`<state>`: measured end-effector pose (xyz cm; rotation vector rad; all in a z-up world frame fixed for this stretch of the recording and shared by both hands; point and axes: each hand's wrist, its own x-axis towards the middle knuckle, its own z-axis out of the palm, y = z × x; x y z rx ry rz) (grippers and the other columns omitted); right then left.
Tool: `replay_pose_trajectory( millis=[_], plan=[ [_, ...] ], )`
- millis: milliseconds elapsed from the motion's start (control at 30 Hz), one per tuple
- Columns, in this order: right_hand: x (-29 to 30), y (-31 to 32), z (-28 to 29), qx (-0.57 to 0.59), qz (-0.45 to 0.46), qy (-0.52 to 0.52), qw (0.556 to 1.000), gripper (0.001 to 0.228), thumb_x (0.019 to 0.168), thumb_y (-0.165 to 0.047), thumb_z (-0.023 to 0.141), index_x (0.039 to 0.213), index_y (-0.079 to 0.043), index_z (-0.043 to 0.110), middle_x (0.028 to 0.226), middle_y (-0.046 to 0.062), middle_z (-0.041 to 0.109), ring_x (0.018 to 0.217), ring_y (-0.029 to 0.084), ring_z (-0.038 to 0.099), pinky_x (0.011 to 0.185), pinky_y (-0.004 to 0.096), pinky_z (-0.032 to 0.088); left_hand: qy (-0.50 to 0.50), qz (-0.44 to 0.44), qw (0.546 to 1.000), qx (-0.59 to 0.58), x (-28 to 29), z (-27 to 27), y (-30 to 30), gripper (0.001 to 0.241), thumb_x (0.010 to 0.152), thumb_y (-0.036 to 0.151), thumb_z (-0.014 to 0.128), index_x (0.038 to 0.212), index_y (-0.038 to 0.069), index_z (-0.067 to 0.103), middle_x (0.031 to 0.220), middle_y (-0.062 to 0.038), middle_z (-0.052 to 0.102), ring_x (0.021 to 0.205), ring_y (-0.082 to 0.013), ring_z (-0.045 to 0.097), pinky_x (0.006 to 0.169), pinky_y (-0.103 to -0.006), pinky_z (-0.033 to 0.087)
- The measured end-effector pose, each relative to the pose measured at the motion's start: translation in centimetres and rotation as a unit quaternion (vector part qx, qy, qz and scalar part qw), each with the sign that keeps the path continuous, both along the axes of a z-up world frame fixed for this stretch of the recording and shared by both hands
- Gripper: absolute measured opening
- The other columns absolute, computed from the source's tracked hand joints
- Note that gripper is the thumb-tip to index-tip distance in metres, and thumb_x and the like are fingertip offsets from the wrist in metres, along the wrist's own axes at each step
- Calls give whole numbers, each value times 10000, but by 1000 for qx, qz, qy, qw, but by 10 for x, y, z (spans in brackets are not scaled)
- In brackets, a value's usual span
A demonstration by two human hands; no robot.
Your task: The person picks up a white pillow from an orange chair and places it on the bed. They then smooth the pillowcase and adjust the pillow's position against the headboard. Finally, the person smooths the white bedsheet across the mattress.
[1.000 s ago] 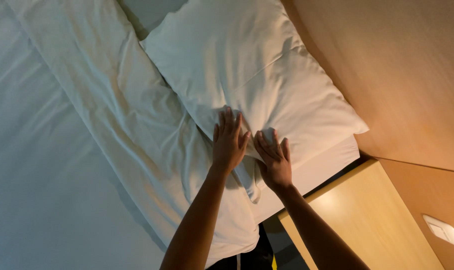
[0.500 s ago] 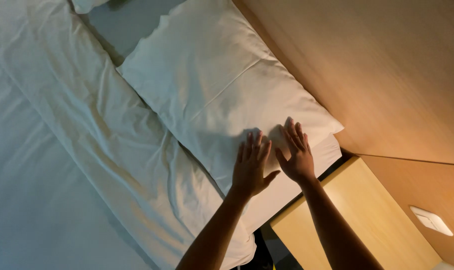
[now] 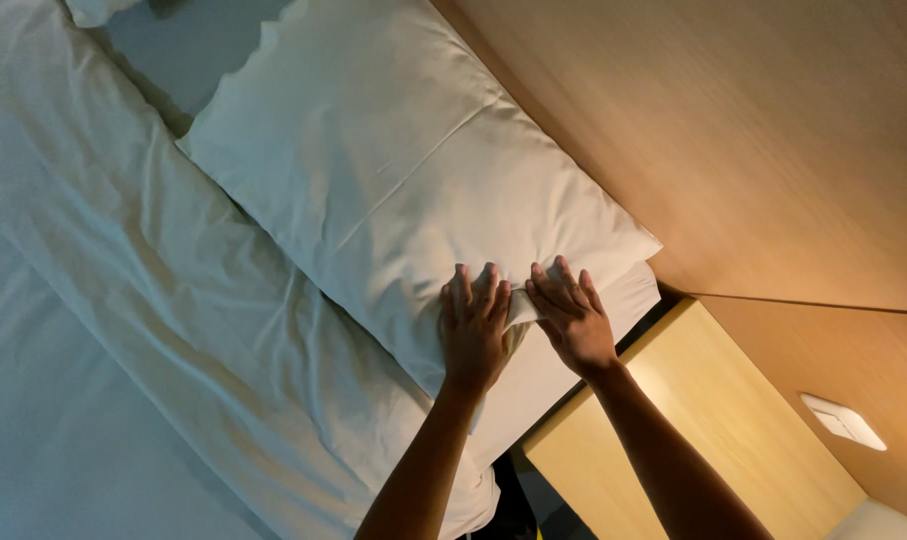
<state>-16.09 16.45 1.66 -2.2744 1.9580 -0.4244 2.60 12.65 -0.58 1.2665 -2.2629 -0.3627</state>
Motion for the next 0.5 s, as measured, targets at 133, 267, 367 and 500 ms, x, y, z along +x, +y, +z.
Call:
replay_pose_trajectory(
  millis=[133, 267, 367, 500],
  plan=[
    [13, 9, 20, -30, -14, -28, 999, 566, 872, -168, 746, 1425, -168, 627, 1587, 13, 497, 1535, 293, 361, 1244, 543, 288, 3, -33, 999, 27, 15, 25, 2, 603, 901, 322, 702, 1439, 84, 571, 1624, -98, 400, 1522, -482, 257, 1197, -645, 249],
    [27, 15, 33, -44, -11, -40, 998, 570, 855, -172, 742, 1412, -157, 627, 1573, 12, 507, 1521, 286, 375, 1239, 556, 282, -28, -43, 998, 32, 26, 40, 9, 609, 915, 314, 695, 1461, 82, 561, 1641, -81, 395, 1539, -450, 263, 1210, -630, 249],
    [28, 24, 29, -36, -24, -41, 998, 534, 879, -233, 745, 1395, -157, 628, 1560, -3, 509, 1515, 267, 382, 1236, 565, 277, -35, -42, 998, 44, 31, 42, 21, 610, 933, 324, 681, 1468, 68, 531, 1648, -116, 372, 1541, -444, 275, 1218, -625, 248],
    [26, 24, 35, -32, -60, -70, 995, 566, 936, -293, 715, 1457, -108, 593, 1588, 33, 489, 1532, 286, 365, 1236, 552, 294, -6, -33, 998, 54, 33, 42, 31, 648, 990, 358, 641, 1521, 41, 451, 1657, -200, 322, 1534, -464, 282, 1213, -615, 247]
  ],
)
